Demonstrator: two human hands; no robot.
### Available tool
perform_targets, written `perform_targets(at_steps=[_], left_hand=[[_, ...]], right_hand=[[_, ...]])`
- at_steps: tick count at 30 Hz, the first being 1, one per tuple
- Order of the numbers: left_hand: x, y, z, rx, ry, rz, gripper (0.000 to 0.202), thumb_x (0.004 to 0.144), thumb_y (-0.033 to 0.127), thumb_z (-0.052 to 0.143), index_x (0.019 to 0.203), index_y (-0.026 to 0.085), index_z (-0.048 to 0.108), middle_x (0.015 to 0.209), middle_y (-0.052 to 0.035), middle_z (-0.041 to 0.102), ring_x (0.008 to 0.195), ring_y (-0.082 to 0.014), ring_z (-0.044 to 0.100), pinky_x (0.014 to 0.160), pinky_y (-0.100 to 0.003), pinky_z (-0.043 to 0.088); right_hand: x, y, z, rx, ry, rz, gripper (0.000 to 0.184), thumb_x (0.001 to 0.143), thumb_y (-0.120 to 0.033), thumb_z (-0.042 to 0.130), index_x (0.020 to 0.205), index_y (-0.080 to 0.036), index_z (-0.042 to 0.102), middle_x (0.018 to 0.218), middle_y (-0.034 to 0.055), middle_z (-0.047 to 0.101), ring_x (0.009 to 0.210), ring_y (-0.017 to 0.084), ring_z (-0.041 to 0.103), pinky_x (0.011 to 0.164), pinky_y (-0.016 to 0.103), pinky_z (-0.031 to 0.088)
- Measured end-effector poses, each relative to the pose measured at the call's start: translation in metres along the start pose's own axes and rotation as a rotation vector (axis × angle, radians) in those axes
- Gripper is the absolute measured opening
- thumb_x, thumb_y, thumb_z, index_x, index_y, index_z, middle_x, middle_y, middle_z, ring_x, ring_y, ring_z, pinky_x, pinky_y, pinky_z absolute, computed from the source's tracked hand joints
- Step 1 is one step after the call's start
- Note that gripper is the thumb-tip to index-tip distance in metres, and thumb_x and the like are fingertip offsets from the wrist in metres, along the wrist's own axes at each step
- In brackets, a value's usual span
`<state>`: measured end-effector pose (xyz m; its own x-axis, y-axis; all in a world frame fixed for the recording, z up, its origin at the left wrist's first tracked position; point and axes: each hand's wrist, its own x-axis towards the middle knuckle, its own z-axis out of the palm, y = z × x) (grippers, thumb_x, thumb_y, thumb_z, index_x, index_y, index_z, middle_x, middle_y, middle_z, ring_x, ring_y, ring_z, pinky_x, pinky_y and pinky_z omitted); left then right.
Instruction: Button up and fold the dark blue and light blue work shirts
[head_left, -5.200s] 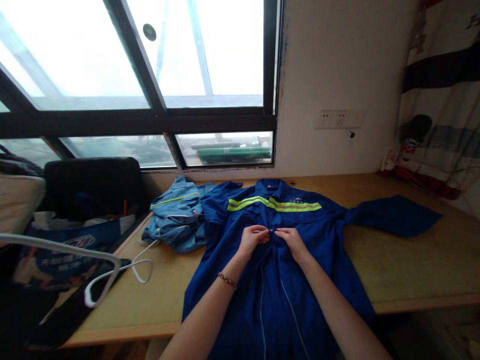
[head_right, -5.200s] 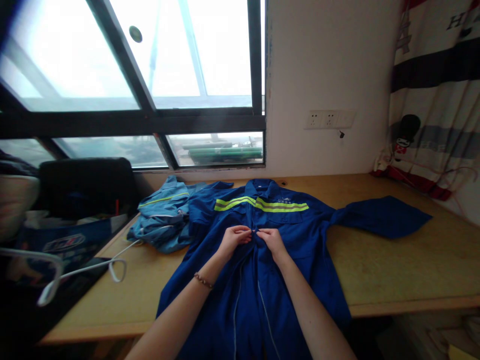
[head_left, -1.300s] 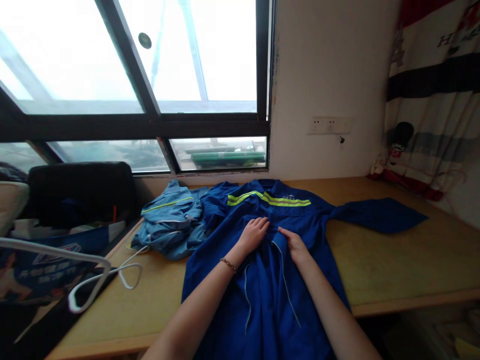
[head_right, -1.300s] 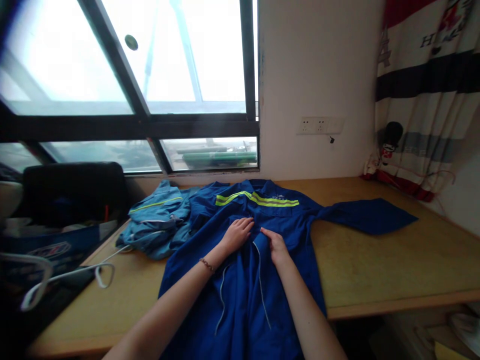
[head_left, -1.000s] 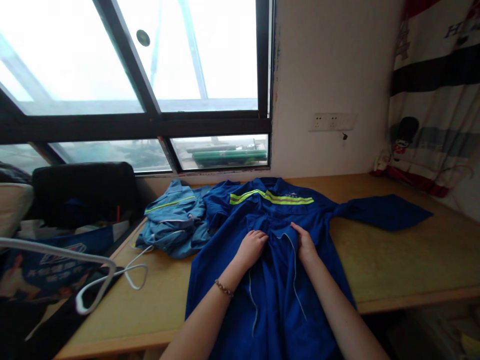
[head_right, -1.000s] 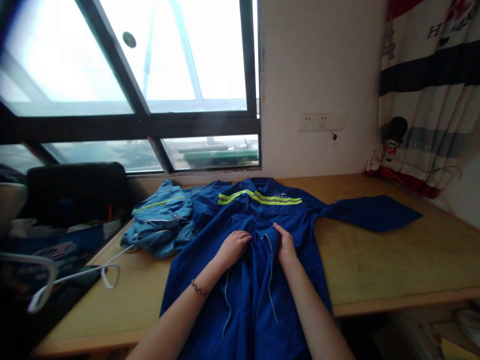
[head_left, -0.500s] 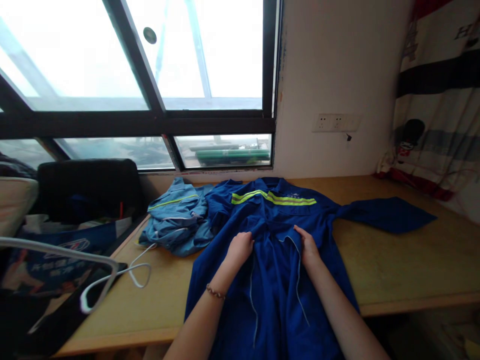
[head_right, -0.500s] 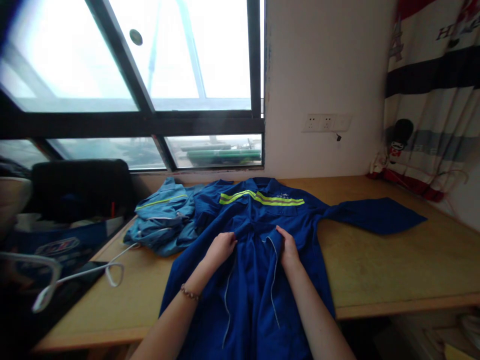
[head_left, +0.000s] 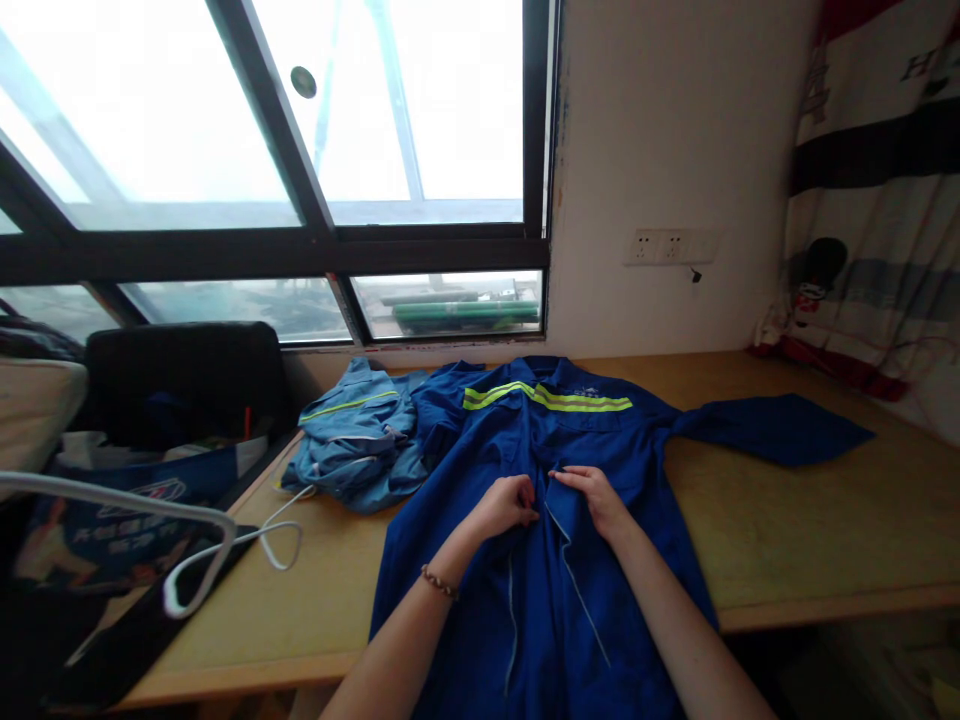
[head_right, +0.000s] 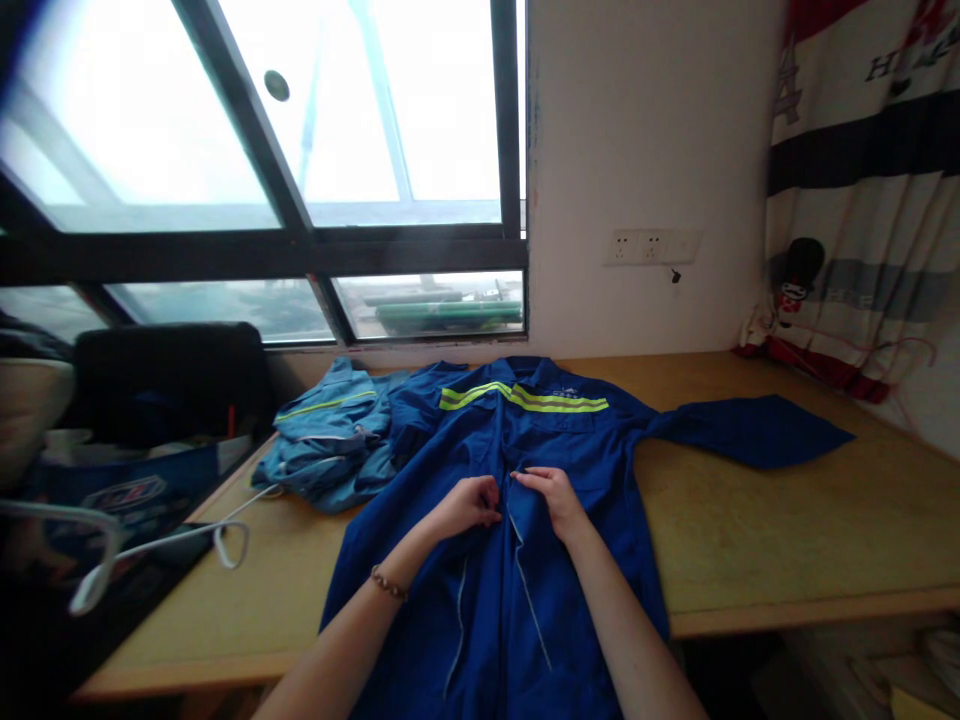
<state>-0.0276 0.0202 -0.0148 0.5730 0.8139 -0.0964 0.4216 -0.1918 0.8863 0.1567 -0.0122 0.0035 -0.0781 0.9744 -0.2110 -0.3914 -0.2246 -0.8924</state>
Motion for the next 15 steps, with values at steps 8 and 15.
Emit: perform_targets(at_steps=[8, 15], left_hand=[[0.038, -0.007, 0.002, -0.062, 0.349, 0.111, 0.016, 0.068, 0.028, 0.058, 0.072, 0.015, 0.051, 0.062, 0.0019, 0.057, 0.058, -0.0113, 0.057, 0.054, -0.021, 0.041], [0.06, -0.005, -0.01, -0.307, 0.398, 0.111, 0.014, 0.062, 0.022, 0.063, 0.07, 0.012, 0.058, 0.062, -0.0006, 0.059, 0.06, -0.0127, 0.059, 0.06, -0.024, 0.046]], right_hand=[[0.036, 0.021, -0.002, -0.232, 0.154, -0.133, 0.021, 0.052, -0.029, 0.07, 0.068, -0.016, 0.071, 0.064, 0.0047, 0.068, 0.056, 0.018, 0.06, 0.06, 0.03, 0.046], [0.058, 0.013, -0.007, -0.204, 0.174, -0.306, 0.028, 0.055, -0.035, 0.069, 0.076, -0.017, 0.07, 0.076, 0.0048, 0.069, 0.071, 0.019, 0.062, 0.073, 0.033, 0.045]])
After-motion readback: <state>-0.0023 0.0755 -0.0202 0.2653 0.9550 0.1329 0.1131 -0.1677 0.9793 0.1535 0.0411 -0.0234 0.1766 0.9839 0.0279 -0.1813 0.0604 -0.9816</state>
